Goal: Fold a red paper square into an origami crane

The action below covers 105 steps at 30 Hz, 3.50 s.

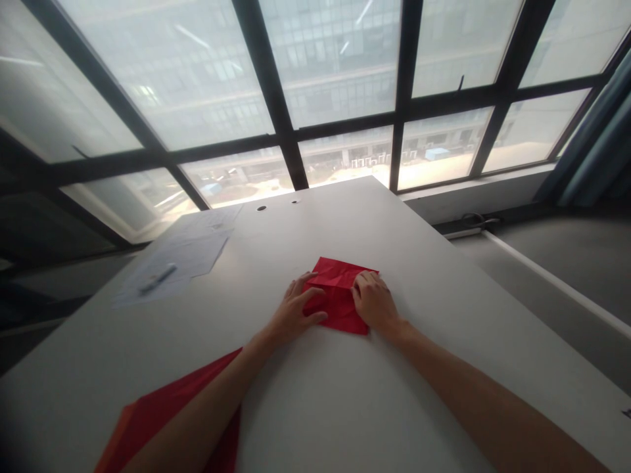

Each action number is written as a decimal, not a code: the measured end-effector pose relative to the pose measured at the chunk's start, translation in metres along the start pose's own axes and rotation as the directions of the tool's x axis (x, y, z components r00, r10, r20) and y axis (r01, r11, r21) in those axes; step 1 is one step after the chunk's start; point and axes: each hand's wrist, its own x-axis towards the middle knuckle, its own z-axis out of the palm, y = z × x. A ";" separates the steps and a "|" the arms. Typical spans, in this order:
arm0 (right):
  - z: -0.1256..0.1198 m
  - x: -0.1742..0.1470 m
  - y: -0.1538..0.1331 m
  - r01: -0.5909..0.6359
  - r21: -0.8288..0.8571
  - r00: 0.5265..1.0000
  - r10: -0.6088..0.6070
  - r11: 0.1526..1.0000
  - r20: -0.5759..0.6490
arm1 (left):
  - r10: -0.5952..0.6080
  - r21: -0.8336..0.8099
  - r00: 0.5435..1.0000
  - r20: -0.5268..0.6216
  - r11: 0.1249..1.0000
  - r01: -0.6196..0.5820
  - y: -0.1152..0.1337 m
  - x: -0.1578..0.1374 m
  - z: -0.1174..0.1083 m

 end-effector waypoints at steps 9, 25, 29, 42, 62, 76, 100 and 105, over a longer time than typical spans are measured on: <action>-0.007 -0.008 -0.019 -0.103 -0.086 0.994 0.106 0.991 0.033 | -0.116 0.068 0.990 -0.085 0.990 0.122 0.012 -0.002 0.010; 0.000 0.009 0.026 0.046 0.073 0.992 -0.055 0.996 0.116 | -0.147 -0.185 0.984 -0.100 0.974 0.127 -0.009 0.001 0.019; -0.003 0.011 0.027 0.081 0.143 0.989 -0.097 0.986 0.111 | -0.134 -0.249 0.983 -0.128 0.964 0.099 -0.007 0.002 0.016; -0.018 0.007 0.004 0.158 0.615 0.958 -0.270 0.772 0.093 | 0.180 -0.176 0.971 -0.156 0.963 -0.206 0.017 -0.002 -0.010; -0.035 0.016 -0.029 -0.231 0.780 0.954 -0.024 0.582 0.300 | -0.286 -0.880 0.946 0.154 0.395 0.263 0.042 0.010 -0.023; -0.058 0.020 -0.041 -0.663 0.661 0.694 -0.042 0.351 0.718 | -0.212 -0.899 0.878 0.430 -0.188 0.395 0.033 0.007 -0.030; -0.038 0.016 -0.045 -0.720 0.672 0.689 0.285 0.172 0.666 | -0.148 -0.887 0.894 0.422 -0.271 0.374 0.029 0.003 -0.001; -0.038 0.013 -0.046 -0.698 0.688 0.716 0.195 0.200 0.670 | -0.229 -0.908 0.886 0.402 -0.222 0.355 0.026 0.002 0.005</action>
